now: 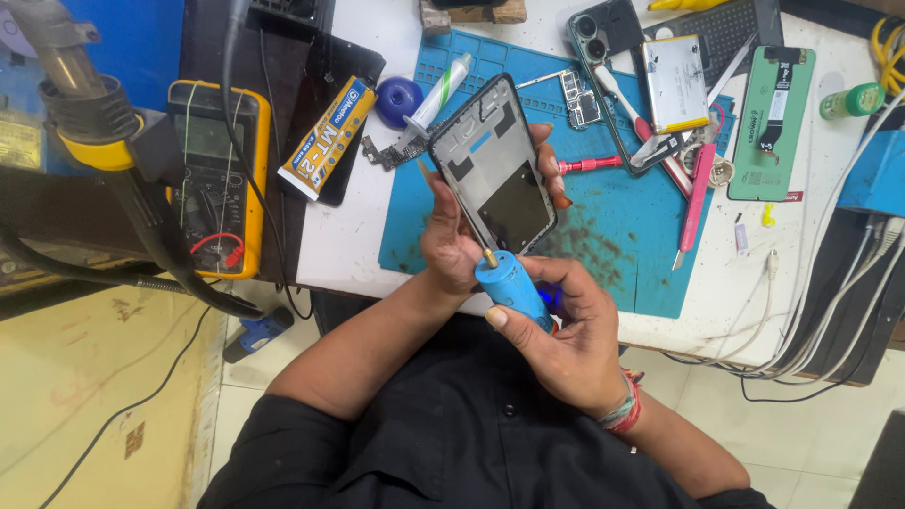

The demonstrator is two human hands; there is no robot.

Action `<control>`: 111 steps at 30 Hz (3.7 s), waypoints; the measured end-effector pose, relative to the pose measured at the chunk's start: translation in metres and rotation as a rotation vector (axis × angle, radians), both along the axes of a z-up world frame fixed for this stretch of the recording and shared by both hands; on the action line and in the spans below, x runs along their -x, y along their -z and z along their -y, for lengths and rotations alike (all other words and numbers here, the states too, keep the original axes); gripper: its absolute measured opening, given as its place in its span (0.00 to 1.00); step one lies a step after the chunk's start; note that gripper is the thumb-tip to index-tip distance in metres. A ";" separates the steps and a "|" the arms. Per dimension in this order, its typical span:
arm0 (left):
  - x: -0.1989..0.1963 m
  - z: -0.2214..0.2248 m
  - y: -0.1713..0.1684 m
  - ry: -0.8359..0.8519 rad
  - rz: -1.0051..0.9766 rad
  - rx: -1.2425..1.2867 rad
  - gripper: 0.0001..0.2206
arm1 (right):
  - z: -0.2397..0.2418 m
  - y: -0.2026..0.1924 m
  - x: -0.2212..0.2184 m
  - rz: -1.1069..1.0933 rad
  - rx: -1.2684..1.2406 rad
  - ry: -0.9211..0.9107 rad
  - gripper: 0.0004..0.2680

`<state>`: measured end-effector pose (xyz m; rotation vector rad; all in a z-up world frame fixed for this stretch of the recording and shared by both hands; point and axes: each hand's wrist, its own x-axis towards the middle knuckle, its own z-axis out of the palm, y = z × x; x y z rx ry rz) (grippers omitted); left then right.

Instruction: The person disassembles a smartphone on a workbench, using a screwdriver to remove screws, a prying tool to separate the screen, and tweezers to lift internal components. The battery and motherboard are removed and placed on the mat.

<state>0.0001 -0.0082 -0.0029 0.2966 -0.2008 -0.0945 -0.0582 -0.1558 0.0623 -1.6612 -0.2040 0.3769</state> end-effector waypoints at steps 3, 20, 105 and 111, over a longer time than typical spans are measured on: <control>0.000 0.001 0.002 0.003 0.013 -0.005 0.46 | 0.001 0.000 0.000 0.004 0.007 0.002 0.17; -0.010 -0.006 0.013 -0.287 0.147 -0.501 0.49 | 0.027 -0.009 0.014 -0.259 -0.214 -0.067 0.16; -0.008 -0.004 -0.008 -0.121 -0.485 -0.338 0.10 | 0.048 0.014 -0.102 -0.515 -0.716 0.018 0.26; -0.021 -0.022 -0.002 -0.387 -0.499 -0.347 0.11 | 0.082 0.038 -0.019 -0.614 -0.545 -0.023 0.26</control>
